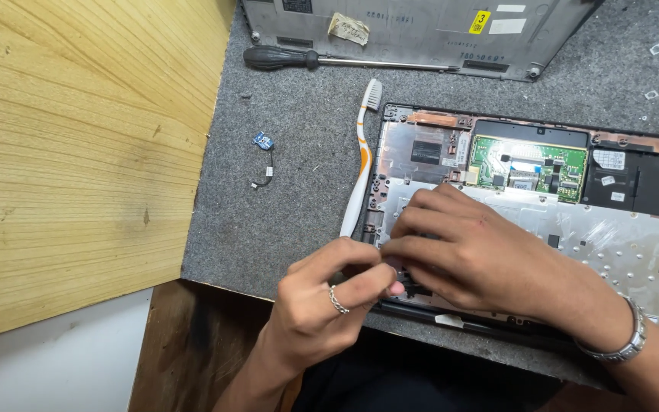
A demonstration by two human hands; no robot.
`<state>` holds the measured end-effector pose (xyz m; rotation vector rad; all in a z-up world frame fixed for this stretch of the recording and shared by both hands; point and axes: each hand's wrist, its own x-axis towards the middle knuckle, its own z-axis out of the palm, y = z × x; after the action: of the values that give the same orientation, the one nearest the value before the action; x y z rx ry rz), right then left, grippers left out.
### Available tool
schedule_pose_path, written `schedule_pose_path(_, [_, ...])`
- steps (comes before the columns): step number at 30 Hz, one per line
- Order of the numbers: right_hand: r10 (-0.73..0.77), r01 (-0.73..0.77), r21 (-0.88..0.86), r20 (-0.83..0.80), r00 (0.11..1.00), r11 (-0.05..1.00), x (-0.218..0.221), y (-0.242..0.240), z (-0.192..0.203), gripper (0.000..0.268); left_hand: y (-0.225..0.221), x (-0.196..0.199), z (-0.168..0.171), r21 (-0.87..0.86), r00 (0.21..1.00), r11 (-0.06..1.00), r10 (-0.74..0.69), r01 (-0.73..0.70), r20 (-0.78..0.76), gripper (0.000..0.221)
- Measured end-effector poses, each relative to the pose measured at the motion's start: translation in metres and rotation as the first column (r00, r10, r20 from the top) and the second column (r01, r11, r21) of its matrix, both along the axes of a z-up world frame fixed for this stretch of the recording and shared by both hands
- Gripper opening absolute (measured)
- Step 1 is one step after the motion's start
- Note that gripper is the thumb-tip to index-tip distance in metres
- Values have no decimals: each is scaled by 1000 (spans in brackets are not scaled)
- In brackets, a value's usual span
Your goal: Cleaning internal laptop components with a brush and manipulating ribbon cable connectors during a repair.
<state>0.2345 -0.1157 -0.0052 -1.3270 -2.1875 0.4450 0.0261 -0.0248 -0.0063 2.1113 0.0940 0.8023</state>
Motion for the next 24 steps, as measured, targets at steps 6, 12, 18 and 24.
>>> schedule_pose_path(6, [21,-48,-112,-230,973,992,-12,2,4,20,-1,-1,-10,-94,1000,996,4,-3,3,19])
schedule_pose_path(12, [64,-109,-127,-318,946,986,-14,5,6,21,6,4,-15,-30,997,999,-15,18,72,16])
schedule_pose_path(18, [61,-49,151,-80,995,987,-26,-1,-1,31,27,1,-19,123,975,976,-193,179,113,8])
schedule_pose_path(24, [16,-9,184,-40,999,983,-32,-6,-6,29,43,-3,-7,-17,939,939,-342,342,31,15])
